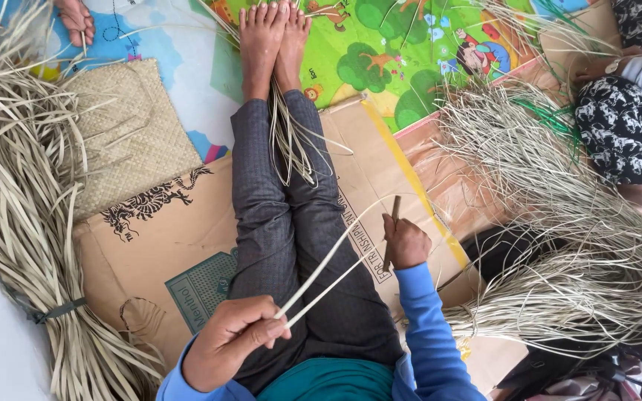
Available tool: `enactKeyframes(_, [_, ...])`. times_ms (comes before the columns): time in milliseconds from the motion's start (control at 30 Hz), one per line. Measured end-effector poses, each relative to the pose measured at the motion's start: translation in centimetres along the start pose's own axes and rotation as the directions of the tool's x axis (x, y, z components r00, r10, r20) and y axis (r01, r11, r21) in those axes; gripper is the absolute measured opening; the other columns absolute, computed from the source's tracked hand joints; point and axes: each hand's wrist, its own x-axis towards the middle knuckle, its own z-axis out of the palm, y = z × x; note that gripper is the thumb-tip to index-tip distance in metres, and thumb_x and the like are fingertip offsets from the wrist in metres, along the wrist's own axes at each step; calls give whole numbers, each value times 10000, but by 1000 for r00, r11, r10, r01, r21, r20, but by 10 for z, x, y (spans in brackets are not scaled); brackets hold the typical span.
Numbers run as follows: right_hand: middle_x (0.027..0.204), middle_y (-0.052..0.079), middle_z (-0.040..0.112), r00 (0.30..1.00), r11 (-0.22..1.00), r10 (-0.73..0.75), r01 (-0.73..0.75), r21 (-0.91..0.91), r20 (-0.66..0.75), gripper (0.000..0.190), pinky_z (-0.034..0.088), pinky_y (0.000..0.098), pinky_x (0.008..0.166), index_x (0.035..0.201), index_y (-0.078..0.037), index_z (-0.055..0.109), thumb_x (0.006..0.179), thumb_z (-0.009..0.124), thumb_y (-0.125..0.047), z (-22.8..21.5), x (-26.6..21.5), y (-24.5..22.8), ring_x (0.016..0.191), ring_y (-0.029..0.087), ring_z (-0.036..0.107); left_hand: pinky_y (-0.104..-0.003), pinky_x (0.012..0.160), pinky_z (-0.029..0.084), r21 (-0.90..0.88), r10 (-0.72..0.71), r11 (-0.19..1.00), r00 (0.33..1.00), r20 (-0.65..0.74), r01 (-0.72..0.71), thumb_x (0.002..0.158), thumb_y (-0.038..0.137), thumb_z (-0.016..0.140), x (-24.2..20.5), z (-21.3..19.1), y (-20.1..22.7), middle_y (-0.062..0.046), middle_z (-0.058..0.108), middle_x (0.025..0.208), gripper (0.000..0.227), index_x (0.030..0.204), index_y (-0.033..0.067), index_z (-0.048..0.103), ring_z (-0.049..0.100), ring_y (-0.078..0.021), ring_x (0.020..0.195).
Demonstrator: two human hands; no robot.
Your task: Braiding long strips of dried plant material to create a continuous strand using hands and a small wooden guide.
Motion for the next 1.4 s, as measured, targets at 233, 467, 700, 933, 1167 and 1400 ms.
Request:
enactKeyframes(233, [1013,214,731,862,756,-463,506,416,-208,321,542,488,940,769,37,728,985,666,-192,-133,-16,-83,1064,374,692,-282,627,485,336,-163,900,930,-331,278,987,322,562,28,9,-48,-1,651,587,309,832,160,774,644,-111,571])
enactKeyframes(467, [888,81,731,724,372,-516,670,642,-457,432,533,382,737,914,-74,753,1073,419,-299,-196,-24,-137,788,253,667,-460,613,506,652,-112,708,955,-273,270,984,417,490,37,46,-100,74,790,854,290,859,306,728,728,-265,757])
enactKeyframes(700, [648,52,572,656,275,-677,646,712,-334,363,471,496,967,728,-47,588,1049,559,-214,-170,-23,-174,629,238,510,-530,482,441,803,-87,542,966,-243,250,929,362,611,40,62,-141,52,687,746,172,793,261,638,661,-290,694])
enactKeyframes(933, [630,60,475,704,358,-698,503,787,-133,467,372,392,491,656,-54,525,1053,610,-284,-131,-26,-157,544,226,473,-504,503,450,786,-165,531,949,-270,316,925,335,597,45,65,-149,34,678,753,111,851,263,635,653,-272,685])
enactKeyframes(1167, [647,34,458,733,458,-675,501,735,-79,463,353,381,463,661,-72,560,1047,595,-325,-131,-22,-146,495,209,452,-476,462,386,784,20,587,965,-261,200,938,378,627,44,67,-153,33,629,649,231,759,245,568,634,-247,599])
enactKeyframes(1400, [582,54,455,853,766,-515,504,399,-88,560,352,482,443,601,-75,488,1024,558,-434,-80,-1,-94,466,290,482,-303,583,510,317,68,944,993,100,-97,1029,248,563,38,38,-45,-3,777,716,333,733,123,653,712,-141,617])
